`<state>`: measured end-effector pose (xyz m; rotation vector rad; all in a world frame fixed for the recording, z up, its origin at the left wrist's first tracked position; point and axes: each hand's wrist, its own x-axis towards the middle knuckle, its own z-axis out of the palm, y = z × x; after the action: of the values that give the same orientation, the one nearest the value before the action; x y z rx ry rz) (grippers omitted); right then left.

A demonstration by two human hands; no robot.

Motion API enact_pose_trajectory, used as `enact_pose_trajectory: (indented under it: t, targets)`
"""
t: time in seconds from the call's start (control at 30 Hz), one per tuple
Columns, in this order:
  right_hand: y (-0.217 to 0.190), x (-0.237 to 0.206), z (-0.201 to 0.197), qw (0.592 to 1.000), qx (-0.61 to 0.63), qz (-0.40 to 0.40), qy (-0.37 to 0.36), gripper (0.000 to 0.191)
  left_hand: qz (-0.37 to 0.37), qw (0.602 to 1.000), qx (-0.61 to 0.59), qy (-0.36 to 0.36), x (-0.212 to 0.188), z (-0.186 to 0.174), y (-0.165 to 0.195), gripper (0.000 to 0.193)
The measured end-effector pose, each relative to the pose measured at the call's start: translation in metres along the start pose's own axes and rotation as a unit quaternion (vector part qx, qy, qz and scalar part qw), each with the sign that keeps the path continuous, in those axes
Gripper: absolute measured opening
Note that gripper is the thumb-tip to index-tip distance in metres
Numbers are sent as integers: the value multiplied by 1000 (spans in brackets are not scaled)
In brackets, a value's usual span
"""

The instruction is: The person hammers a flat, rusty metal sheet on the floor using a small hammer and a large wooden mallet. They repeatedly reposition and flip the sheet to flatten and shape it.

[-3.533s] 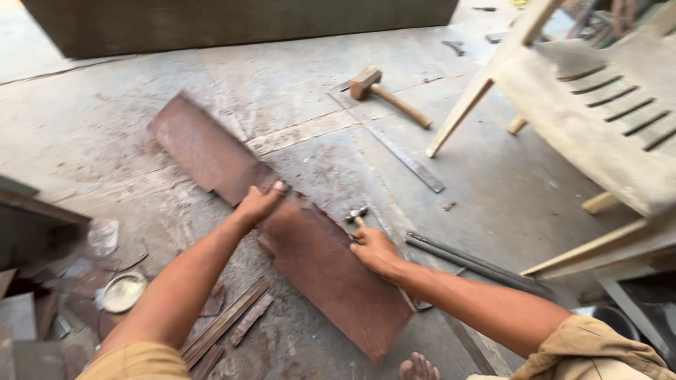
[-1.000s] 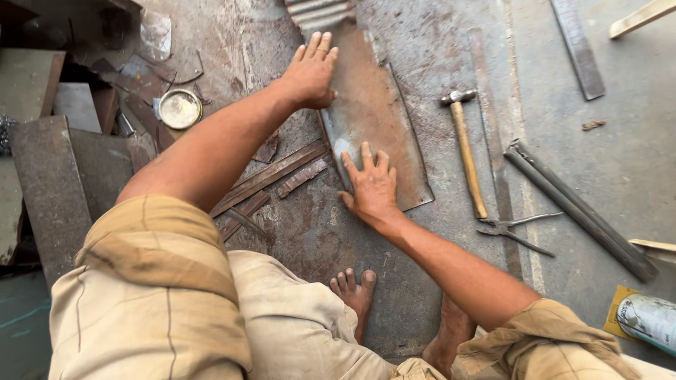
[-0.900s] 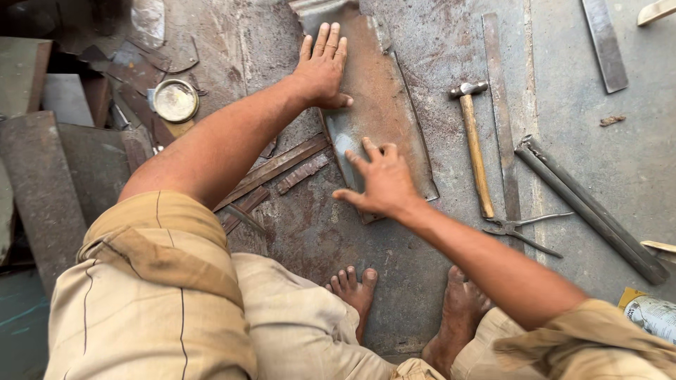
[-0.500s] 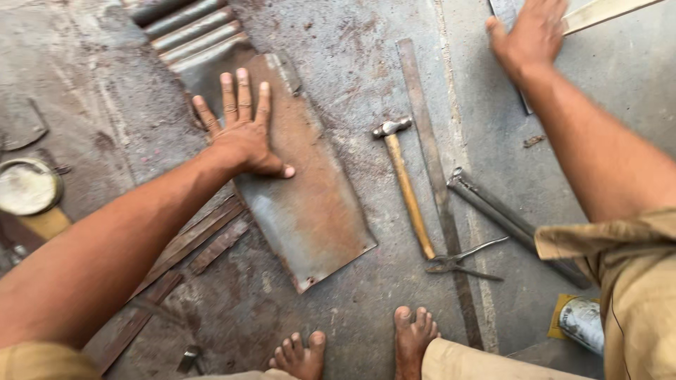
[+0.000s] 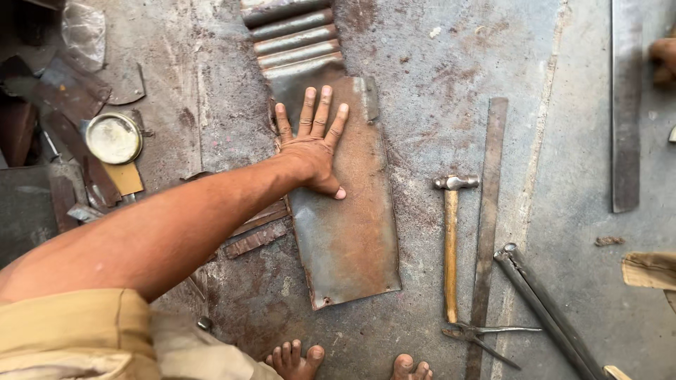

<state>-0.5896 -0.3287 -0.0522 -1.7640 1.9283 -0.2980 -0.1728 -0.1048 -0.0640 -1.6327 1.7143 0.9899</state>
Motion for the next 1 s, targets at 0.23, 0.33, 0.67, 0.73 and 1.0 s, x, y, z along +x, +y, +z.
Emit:
enact_pose_trajectory:
  t: [0.23, 0.33, 0.67, 0.73, 1.0]
  targets:
    - [-11, -27, -6, 993, 99, -40, 45, 28, 13, 1000, -21, -1, -16, -3, -3, 158]
    - [-27, -83, -17, 956, 292, -40, 0, 23, 17, 1000, -24, -6, -20, -5, -5, 156]
    - [-104, -244, -23, 987, 102, -9, -124, 28, 42, 998, -18, 39, -17, 13, -15, 157]
    - [-118, -254, -28, 975, -92, -193, -58, 29, 48, 997, -22, 48, -15, 17, -17, 157]
    - [-196, -256, -40, 863, -361, -324, -140, 34, 59, 997, -8, 43, -18, 24, -27, 152]
